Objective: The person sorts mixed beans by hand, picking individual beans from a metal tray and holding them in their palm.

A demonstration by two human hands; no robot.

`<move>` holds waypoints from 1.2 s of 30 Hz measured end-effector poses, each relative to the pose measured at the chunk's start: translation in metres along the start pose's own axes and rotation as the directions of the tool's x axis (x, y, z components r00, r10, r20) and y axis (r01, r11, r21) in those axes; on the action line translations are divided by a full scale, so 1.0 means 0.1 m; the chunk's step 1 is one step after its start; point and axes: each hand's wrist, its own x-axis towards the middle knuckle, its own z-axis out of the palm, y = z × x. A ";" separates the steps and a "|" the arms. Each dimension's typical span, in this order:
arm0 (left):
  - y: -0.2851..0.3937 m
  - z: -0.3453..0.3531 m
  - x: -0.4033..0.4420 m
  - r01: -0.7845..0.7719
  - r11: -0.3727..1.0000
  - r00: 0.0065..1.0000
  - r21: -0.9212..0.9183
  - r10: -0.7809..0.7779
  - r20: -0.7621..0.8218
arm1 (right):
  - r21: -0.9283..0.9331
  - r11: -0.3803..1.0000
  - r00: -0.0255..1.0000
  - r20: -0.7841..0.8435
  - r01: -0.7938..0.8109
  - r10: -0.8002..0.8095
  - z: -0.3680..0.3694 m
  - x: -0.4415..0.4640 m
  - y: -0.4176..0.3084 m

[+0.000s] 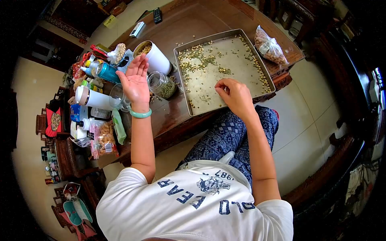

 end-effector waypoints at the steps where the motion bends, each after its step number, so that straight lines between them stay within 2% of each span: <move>1: 0.00 0.01 0.00 -0.003 1.000 1.000 -0.007 0.003 -0.019 | 0.007 1.000 1.000 0.002 0.004 -0.004 0.00 0.00 0.00; 3: -0.01 0.04 0.00 -0.006 1.000 0.999 -0.014 0.006 -0.038 | 0.002 1.000 1.000 0.003 0.007 -0.007 0.00 0.00 0.01; 5: -0.02 0.07 0.02 -0.016 0.999 0.991 -0.046 0.010 -0.133 | -0.002 1.000 1.000 0.005 0.011 -0.011 0.00 0.00 0.01; 9: -0.02 0.06 0.03 -0.025 0.999 0.989 -0.027 0.021 -0.148 | 0.003 1.000 1.000 0.004 0.008 -0.008 0.00 0.00 0.01; 17: 0.02 0.05 0.03 -0.085 0.972 0.993 0.220 0.102 -0.066 | -0.005 1.000 1.000 0.011 -0.013 0.013 0.00 0.00 0.00; 21: 0.00 0.06 0.03 -0.079 0.977 0.995 0.196 0.088 -0.040 | 0.006 1.000 1.000 -0.004 0.013 -0.013 0.00 -0.01 0.01; 26: -0.09 0.00 0.04 -0.082 0.994 0.987 0.076 0.092 -0.136 | 0.031 0.999 1.000 -0.009 0.006 -0.006 -0.02 0.04 0.01; 29: -0.13 -0.01 0.02 -0.083 0.992 0.982 0.094 0.097 -0.164 | -0.040 0.999 0.997 0.078 -0.013 0.016 -0.07 0.16 0.04; 31: -0.16 0.02 0.01 -0.105 0.985 0.979 0.134 0.126 -0.160 | -0.375 0.915 0.989 0.086 0.148 -0.124 -0.04 0.28 0.14; 36: -0.19 0.04 -0.03 -0.138 0.968 0.979 0.212 0.166 -0.121 | -0.600 0.763 0.969 0.097 0.239 -0.228 0.14 0.72 0.50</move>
